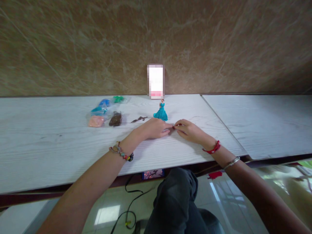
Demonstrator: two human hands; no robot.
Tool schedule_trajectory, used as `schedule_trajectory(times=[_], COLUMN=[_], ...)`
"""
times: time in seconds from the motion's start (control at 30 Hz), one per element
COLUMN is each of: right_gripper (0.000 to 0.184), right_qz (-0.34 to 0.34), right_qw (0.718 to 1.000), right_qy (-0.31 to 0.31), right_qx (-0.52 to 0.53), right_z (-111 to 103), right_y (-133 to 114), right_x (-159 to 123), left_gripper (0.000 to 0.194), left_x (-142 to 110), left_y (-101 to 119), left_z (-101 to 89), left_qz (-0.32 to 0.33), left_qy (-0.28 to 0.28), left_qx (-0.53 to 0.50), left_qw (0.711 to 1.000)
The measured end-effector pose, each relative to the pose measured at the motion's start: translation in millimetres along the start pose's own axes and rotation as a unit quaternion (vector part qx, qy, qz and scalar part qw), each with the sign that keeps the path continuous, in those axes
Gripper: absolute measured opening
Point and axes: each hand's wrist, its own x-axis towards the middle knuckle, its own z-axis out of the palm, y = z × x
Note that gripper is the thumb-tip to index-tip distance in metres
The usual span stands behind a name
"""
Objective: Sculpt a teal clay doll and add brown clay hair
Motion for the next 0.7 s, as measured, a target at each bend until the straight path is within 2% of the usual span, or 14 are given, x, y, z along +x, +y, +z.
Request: schedule_trajectory(times=[0.27, 0.47, 0.7], right_gripper=[0.025, 0.026, 0.025], right_qz=[0.003, 0.027, 0.011], right_qw=[1.0, 0.999, 1.0], right_qy=[-0.004, 0.009, 0.004], right_qx=[-0.009, 0.023, 0.001], right_z=[-1.9, -5.6, -6.0], right_y=[-2.9, -1.6, -2.2], right_x=[0.7, 1.0, 1.0], left_gripper=[0.034, 0.034, 0.034], left_x=[-1.0, -1.9, -2.4], left_y=[0.2, 3.8, 2.5], left_z=[0.2, -1.8, -5.3], left_qz=[0.004, -0.001, 0.002], left_qy=[-0.002, -0.004, -0.001], left_qx=[0.034, 0.048, 0.034], left_qw=[0.999, 0.999, 0.999])
